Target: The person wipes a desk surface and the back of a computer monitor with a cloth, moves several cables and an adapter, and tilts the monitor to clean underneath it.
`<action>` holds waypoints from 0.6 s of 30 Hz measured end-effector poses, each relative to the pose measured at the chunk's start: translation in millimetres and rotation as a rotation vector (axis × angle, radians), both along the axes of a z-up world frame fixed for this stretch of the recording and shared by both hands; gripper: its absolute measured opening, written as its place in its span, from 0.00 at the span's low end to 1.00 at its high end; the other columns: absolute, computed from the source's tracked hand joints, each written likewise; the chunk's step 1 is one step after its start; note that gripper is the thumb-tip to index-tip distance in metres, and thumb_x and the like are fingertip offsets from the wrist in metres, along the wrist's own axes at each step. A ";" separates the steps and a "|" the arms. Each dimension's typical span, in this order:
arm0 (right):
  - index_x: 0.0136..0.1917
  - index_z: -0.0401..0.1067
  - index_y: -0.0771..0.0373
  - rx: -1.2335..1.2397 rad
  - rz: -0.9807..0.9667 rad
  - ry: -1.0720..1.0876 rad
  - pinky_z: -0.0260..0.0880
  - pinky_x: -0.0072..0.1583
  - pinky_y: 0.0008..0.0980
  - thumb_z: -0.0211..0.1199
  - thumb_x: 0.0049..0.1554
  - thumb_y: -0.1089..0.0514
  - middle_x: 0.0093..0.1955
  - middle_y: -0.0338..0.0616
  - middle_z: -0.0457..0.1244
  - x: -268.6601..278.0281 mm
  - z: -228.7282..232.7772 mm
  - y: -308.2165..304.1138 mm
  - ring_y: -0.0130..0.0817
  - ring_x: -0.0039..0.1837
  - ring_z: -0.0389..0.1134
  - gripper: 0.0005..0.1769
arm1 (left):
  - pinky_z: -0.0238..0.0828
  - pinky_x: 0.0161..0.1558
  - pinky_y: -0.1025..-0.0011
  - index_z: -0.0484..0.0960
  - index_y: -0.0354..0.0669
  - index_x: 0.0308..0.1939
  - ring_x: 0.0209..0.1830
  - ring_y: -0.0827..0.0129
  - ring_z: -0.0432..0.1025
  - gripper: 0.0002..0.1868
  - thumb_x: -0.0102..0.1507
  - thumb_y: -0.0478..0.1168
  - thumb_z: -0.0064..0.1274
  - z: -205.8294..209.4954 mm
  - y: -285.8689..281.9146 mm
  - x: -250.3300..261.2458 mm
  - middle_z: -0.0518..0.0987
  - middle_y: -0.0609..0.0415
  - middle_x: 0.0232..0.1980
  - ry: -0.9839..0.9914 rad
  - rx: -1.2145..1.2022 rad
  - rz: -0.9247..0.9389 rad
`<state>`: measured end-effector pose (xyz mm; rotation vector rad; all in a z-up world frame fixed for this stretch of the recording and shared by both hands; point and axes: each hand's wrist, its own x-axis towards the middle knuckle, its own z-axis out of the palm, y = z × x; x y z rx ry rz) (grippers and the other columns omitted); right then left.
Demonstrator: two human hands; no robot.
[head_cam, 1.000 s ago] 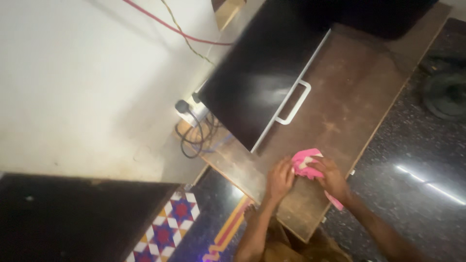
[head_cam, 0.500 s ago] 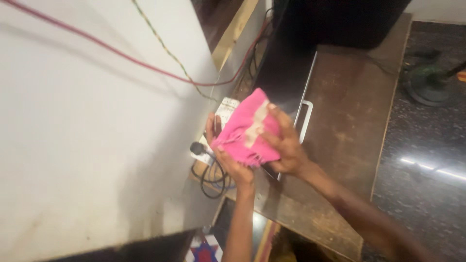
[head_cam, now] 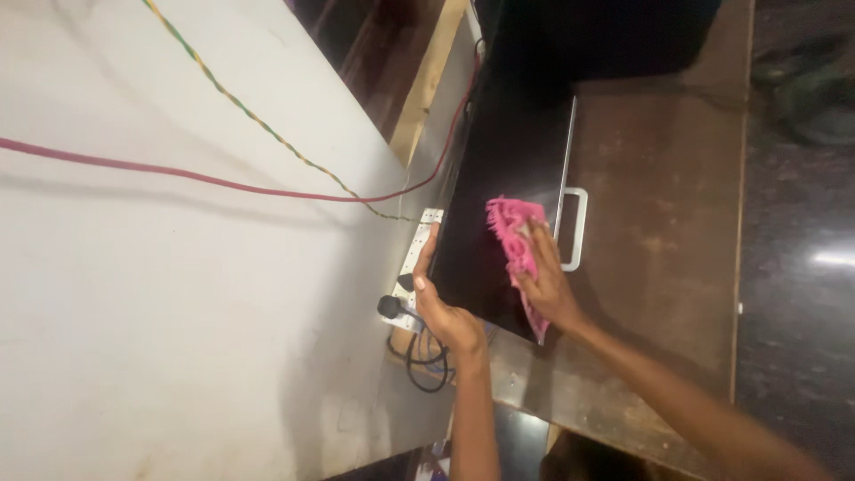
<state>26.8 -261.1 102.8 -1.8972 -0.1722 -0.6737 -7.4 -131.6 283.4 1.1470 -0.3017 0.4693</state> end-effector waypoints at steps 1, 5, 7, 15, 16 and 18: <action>0.80 0.53 0.65 0.016 -0.022 0.089 0.36 0.82 0.52 0.49 0.66 0.39 0.87 0.53 0.37 1.9 -12.1 -5.6 0.55 0.87 0.34 0.39 | 0.61 0.74 0.56 0.71 0.25 0.66 0.71 0.51 0.68 0.32 0.75 0.51 0.28 2.3 -0.5 -0.5 0.73 0.36 0.70 0.036 -0.024 -0.011; 0.81 0.50 0.63 0.026 -0.060 0.178 0.36 0.81 0.51 0.51 0.65 0.42 0.87 0.54 0.37 -9.9 -41.4 -3.0 0.56 0.86 0.34 0.39 | 0.61 0.73 0.59 0.74 0.24 0.66 0.71 0.54 0.69 0.31 0.72 0.48 0.31 13.8 3.9 -1.8 0.75 0.39 0.70 0.107 0.143 0.058; 0.82 0.52 0.57 -0.033 -0.006 0.085 0.37 0.81 0.54 0.51 0.63 0.39 0.87 0.55 0.37 -19.0 -37.3 1.2 0.56 0.86 0.35 0.39 | 0.62 0.72 0.60 0.75 0.23 0.65 0.69 0.53 0.70 0.31 0.73 0.48 0.33 25.2 13.8 8.1 0.77 0.37 0.68 0.132 0.287 0.065; 0.81 0.54 0.55 -0.277 0.135 -0.188 0.36 0.80 0.62 0.54 0.62 0.34 0.86 0.59 0.35 -42.2 31.3 17.2 0.62 0.86 0.32 0.41 | 0.53 0.72 0.64 0.64 0.39 0.77 0.76 0.52 0.61 0.39 0.71 0.61 0.26 80.0 20.4 58.7 0.69 0.39 0.73 0.317 1.144 0.022; 0.80 0.55 0.53 -0.287 0.151 -0.250 0.36 0.80 0.60 0.54 0.62 0.34 0.86 0.58 0.35 -41.4 37.5 18.5 0.62 0.86 0.32 0.40 | 0.48 0.74 0.64 0.58 0.39 0.78 0.79 0.52 0.55 0.40 0.71 0.62 0.25 83.1 17.5 67.5 0.62 0.41 0.77 0.297 1.237 -0.069; 0.80 0.55 0.52 -0.295 0.162 -0.258 0.35 0.82 0.61 0.55 0.63 0.37 0.87 0.56 0.36 -38.6 42.4 22.4 0.61 0.87 0.32 0.37 | 0.43 0.75 0.64 0.53 0.39 0.79 0.82 0.53 0.49 0.41 0.71 0.63 0.24 81.6 13.5 81.8 0.56 0.42 0.81 0.278 1.325 -0.160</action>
